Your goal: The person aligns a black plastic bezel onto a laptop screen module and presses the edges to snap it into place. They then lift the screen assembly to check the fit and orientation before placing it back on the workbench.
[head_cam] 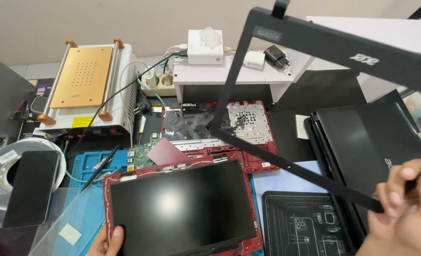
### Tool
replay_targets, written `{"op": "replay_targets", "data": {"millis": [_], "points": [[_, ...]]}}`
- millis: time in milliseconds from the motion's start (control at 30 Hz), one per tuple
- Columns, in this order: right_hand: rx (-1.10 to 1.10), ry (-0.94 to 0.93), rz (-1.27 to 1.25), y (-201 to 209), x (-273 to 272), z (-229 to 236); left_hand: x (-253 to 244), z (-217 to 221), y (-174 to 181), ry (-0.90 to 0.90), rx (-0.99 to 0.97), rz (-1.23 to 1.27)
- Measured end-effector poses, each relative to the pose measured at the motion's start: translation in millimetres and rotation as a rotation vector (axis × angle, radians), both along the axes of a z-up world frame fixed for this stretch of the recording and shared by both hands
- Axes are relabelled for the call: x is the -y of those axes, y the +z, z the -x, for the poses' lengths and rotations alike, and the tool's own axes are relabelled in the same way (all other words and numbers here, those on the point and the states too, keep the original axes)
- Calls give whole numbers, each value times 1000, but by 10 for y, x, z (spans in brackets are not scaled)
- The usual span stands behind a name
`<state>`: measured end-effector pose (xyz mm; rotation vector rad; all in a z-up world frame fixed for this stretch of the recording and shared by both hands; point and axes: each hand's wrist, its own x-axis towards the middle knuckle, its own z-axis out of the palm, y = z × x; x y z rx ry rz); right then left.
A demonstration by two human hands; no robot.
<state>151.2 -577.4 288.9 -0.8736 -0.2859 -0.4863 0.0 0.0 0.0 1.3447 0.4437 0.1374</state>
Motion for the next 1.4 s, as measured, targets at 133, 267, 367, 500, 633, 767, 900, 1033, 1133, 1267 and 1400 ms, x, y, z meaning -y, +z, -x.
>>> {"op": "replay_targets", "data": {"millis": [133,267,367,500,633,767,900,1033,1133,1267,1400], "points": [[-322,-180,10,80,-711,-109,590,-854,981,0,34,31],[-472,10,-118,-500,-1042,-130,866,-1030,1263,-24,-22,86],[-591,81,-205,-656,-1320,-92,1030,-1106,1451,-39,-100,104],[-631,104,-272,-823,-1530,-34,929,-1055,1041,-11,-152,-29],[-605,176,-377,-929,-1705,-58,1131,-1161,1435,99,-155,-355],[-625,225,-451,-985,-1860,-69,1243,-1236,1829,189,-219,-761],[-609,198,-465,-981,-1947,-94,1305,-1181,1926,224,-245,-990],[-545,212,-498,-982,-2029,-125,1361,-1079,1834,222,84,-1011],[-536,225,-504,-998,-2054,-110,1675,-1073,2037,81,253,-796],[-468,326,-391,-1210,-1976,-87,1897,-1238,2278,83,126,-304],[-611,289,-272,-835,-1948,-123,1559,-1533,2514,106,249,-264]]}}
